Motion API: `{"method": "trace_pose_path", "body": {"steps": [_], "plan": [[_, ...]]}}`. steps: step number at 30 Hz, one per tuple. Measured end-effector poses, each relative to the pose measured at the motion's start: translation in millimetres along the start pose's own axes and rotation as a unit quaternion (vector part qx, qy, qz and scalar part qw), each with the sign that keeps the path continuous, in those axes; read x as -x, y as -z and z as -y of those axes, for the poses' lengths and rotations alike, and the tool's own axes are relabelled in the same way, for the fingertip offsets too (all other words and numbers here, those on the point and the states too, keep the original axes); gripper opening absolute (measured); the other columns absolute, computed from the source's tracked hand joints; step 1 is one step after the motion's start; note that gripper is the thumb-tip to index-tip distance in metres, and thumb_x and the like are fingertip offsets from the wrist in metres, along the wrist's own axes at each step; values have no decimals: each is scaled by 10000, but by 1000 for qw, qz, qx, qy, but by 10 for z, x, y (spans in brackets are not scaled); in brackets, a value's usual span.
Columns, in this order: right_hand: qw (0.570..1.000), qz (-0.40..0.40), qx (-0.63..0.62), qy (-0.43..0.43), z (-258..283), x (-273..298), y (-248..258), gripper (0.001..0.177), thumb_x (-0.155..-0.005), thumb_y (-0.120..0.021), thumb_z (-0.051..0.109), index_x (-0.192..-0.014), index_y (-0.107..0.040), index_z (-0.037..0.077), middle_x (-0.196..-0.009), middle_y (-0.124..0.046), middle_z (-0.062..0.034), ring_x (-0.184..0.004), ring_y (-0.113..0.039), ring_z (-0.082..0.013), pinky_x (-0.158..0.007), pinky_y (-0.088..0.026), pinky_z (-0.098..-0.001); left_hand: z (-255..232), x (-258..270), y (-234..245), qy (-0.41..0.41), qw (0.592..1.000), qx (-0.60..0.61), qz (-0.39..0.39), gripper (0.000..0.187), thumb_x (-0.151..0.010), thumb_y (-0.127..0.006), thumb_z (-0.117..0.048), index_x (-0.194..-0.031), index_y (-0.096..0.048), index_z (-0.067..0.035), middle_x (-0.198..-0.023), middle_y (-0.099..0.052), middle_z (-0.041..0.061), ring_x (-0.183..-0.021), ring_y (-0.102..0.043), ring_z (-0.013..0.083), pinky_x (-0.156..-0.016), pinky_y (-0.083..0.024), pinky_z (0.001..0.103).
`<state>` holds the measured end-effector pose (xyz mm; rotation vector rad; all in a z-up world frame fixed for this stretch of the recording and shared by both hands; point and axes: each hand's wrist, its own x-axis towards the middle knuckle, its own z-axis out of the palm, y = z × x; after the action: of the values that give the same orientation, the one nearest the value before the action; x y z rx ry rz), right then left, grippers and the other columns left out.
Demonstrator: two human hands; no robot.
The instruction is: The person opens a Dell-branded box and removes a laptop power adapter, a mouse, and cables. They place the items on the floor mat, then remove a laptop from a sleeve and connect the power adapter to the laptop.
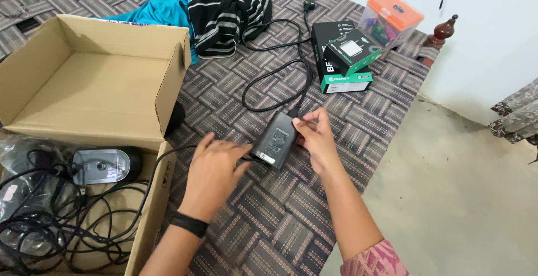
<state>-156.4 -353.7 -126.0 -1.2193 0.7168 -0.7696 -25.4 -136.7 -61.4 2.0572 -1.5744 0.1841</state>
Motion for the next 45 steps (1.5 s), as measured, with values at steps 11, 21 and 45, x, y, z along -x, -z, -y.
{"method": "trace_pose_path", "body": {"steps": [11,21,45], "plan": [[982,14,162,93,40,67,-96,226,-1010,-706,133,-985,-492,68,-875,-608,-51,-804,-548,-142,-698,-434,-316,92,-51,-97,-40,998,1,56,166,-806,-756,-251,-884,-796,-111,-845,-758,73,-875,-695,279,-995,-476,457],[867,78,449,201,320,615,-393,284,-853,-767,182,-1066,-602,94,-1140,-712,-103,-1207,-590,-342,-1043,-426,-477,82,-108,-313,41,993,59,95,166,-804,-765,-260,-918,-795,-143,-929,-717,39,-901,-693,283,-772,-539,429],[942,141,256,166,156,473,-198,332,-824,-705,-107,-879,-425,64,-1154,-694,-130,-1350,-619,-260,-1099,-468,-381,1,-265,-336,277,928,182,169,272,-886,-715,-397,-1001,-829,-179,-788,-764,130,-733,-768,274,-721,-567,384]]}}
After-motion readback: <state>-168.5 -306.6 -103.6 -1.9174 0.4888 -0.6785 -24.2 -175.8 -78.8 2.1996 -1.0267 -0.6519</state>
